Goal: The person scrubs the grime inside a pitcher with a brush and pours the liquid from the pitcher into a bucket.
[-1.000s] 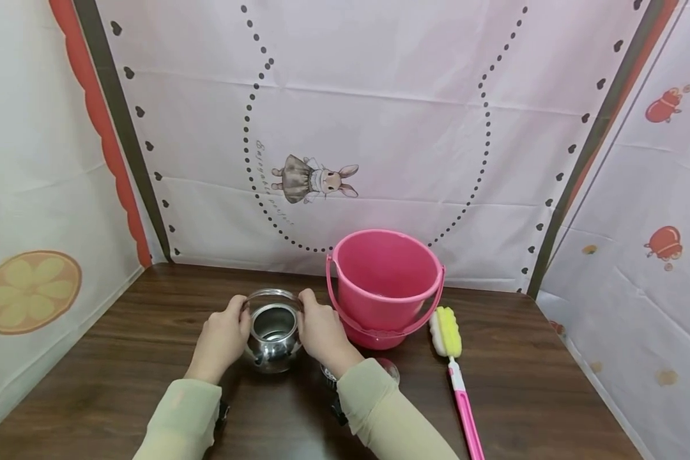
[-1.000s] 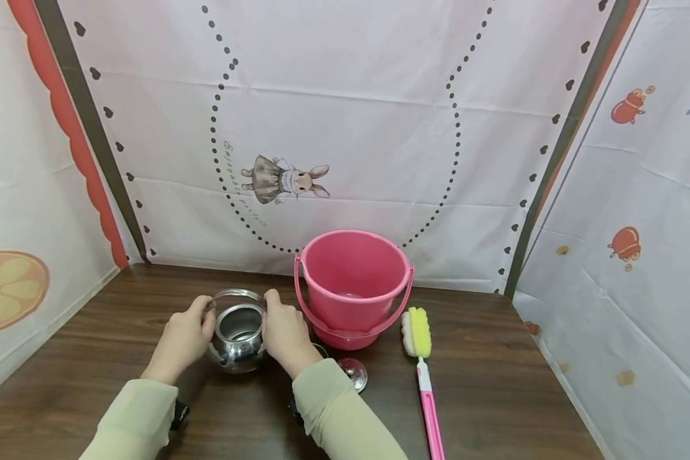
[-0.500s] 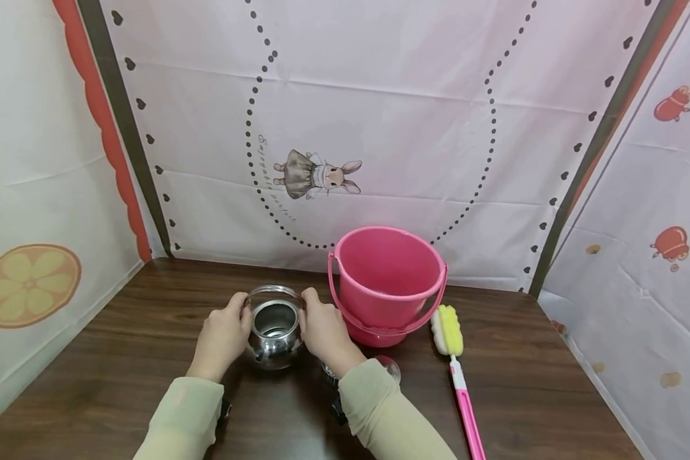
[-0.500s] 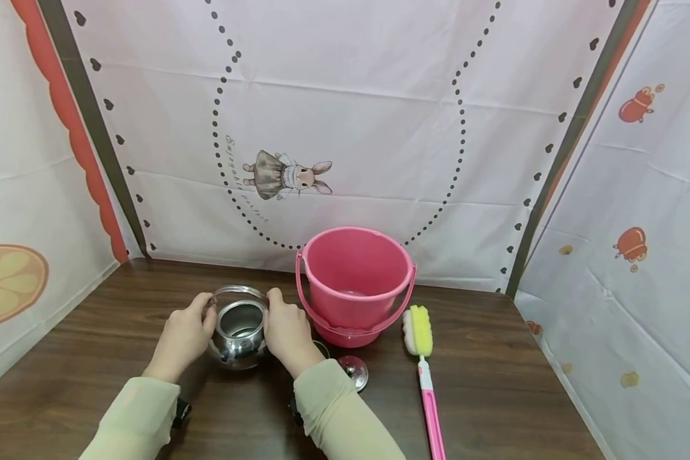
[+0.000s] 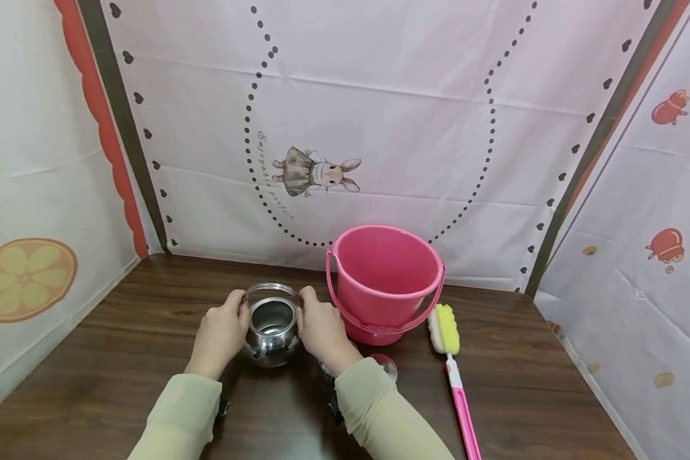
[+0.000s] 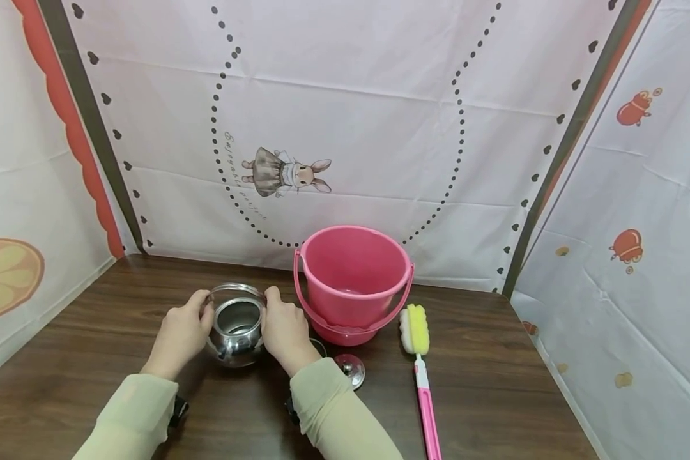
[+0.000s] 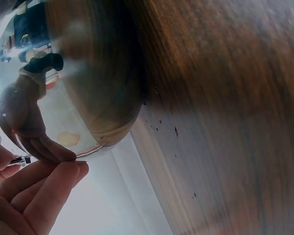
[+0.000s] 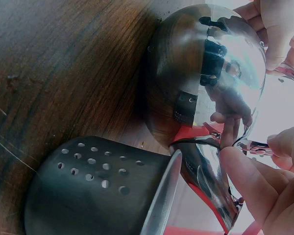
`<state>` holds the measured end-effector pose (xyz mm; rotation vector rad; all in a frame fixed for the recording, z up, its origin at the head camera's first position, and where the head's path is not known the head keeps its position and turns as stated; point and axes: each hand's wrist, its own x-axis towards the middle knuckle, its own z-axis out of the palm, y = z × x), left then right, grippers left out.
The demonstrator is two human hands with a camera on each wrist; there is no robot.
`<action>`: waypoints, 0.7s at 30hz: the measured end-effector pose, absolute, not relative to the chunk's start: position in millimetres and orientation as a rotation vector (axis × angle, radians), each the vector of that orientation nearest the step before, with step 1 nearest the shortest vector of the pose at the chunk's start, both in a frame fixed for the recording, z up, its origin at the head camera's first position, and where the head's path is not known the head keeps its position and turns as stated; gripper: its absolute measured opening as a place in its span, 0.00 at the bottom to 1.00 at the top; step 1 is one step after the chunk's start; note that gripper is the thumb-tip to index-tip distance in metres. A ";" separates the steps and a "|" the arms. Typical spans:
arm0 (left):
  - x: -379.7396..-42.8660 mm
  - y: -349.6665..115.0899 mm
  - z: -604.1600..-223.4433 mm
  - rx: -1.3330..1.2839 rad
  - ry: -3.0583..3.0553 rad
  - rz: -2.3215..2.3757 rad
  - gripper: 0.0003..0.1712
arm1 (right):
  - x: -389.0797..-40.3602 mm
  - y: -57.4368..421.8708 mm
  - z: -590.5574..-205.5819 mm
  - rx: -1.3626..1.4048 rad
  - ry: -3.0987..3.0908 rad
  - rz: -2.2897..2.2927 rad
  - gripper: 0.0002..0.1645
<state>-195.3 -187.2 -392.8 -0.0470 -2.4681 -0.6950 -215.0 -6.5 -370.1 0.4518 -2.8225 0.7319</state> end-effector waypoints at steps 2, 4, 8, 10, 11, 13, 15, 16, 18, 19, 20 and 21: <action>-194.3 -187.8 -390.6 -0.048 -2.469 -0.697 0.07 | -215.0 -7.8 -369.4 0.451 -2.819 0.728 0.15; -193.6 -187.9 -388.8 -0.051 -2.479 -0.698 0.07 | -214.9 -9.3 -368.7 0.433 -2.824 0.723 0.14; -190.1 -190.1 -387.7 -0.046 -2.537 -0.697 0.07 | -212.9 -12.8 -369.0 0.420 -2.848 0.703 0.15; -188.3 -191.3 -387.9 -0.035 -2.590 -0.702 0.08 | -211.0 -12.6 -369.5 0.420 -2.855 0.709 0.15; -187.6 -191.5 -388.0 -0.030 -2.612 -0.707 0.09 | -210.0 -11.5 -369.8 0.427 -2.857 0.720 0.15; -186.0 -190.4 -387.9 -0.009 -2.655 -0.718 0.15 | -207.2 -7.5 -370.0 0.457 -2.857 0.781 0.17; -183.6 -187.6 -387.7 0.007 -2.688 -0.718 0.23 | -203.4 -2.1 -370.3 0.502 -2.852 0.857 0.21; -181.6 -185.2 -387.6 0.016 -2.693 -0.716 0.26 | -201.0 0.9 -370.4 0.528 -2.850 0.895 0.24; -176.5 -178.9 -387.7 0.021 -2.685 -0.698 0.33 | -194.3 7.2 -370.7 0.582 -2.838 0.955 0.29; -173.5 -175.3 -388.0 0.014 -2.667 -0.677 0.35 | -190.6 10.4 -371.2 0.609 -2.826 0.969 0.31; -170.0 -171.1 -387.9 0.002 -2.638 -0.651 0.36 | -186.5 13.5 -370.9 0.627 -2.813 0.979 0.32; -166.4 -166.6 -388.0 -0.015 -2.601 -0.619 0.37 | -182.4 16.9 -370.7 0.639 -2.802 0.975 0.32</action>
